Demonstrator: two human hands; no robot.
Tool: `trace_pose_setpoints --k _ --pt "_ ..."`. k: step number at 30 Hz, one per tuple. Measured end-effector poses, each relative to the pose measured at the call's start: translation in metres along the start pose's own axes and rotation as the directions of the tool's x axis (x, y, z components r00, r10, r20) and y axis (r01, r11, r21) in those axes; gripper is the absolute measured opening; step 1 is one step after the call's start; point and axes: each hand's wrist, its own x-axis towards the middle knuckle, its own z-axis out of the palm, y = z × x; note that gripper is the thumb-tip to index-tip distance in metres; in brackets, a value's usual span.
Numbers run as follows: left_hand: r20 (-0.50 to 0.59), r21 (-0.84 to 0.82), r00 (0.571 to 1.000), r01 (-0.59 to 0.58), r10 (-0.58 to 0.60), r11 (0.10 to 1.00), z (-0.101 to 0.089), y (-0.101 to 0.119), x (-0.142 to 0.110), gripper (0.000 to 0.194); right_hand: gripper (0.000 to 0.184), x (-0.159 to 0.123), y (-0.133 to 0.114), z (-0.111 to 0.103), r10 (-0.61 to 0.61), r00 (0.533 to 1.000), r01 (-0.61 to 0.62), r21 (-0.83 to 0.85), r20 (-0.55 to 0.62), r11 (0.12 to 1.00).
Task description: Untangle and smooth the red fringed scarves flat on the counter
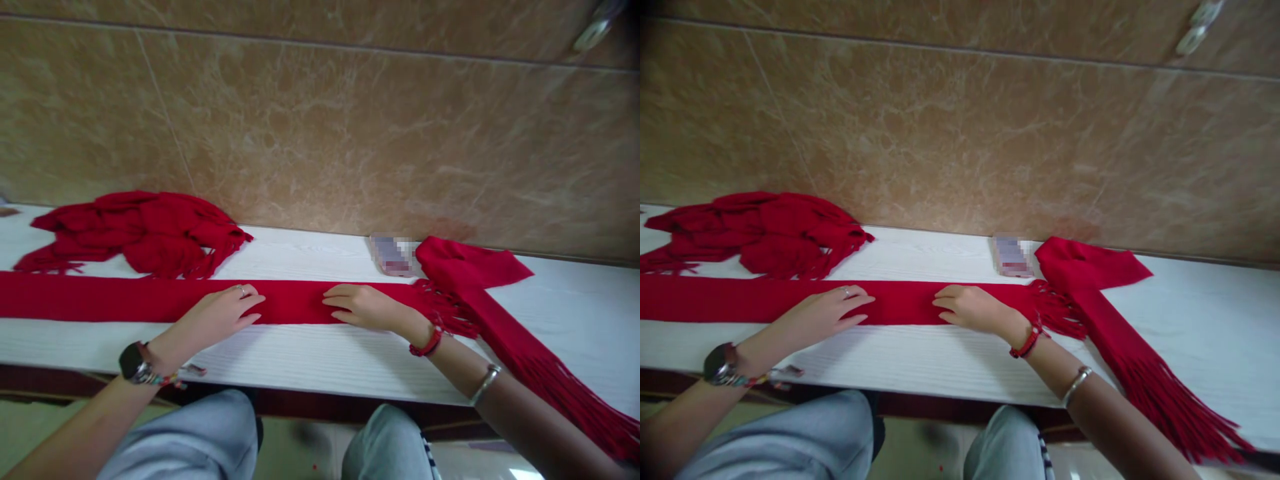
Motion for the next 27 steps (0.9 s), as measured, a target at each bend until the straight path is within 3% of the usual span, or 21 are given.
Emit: trace_pose_setpoints --k 6,16,21,27 --pt "-0.038 -0.017 0.991 -0.132 0.132 0.991 -0.003 0.007 0.010 0.026 0.032 -0.017 0.008 -0.008 -0.023 1.000 0.023 -0.003 -0.004 1.000" --pt "-0.026 0.053 0.946 -0.322 0.324 0.945 -0.003 0.022 0.033 0.025 0.049 -0.034 0.007 -0.024 0.065 0.995 -0.057 -0.094 0.082 0.994" --pt "0.026 0.033 0.952 -0.305 0.304 0.952 -0.013 0.027 0.037 0.033 0.049 -0.034 0.006 -0.023 0.077 0.995 -0.068 -0.125 0.068 0.990" --pt "0.085 -0.007 0.970 -0.226 0.226 0.974 -0.024 0.030 0.035 0.062 0.045 -0.032 0.005 -0.026 0.155 0.987 -0.144 -0.164 0.053 0.976"
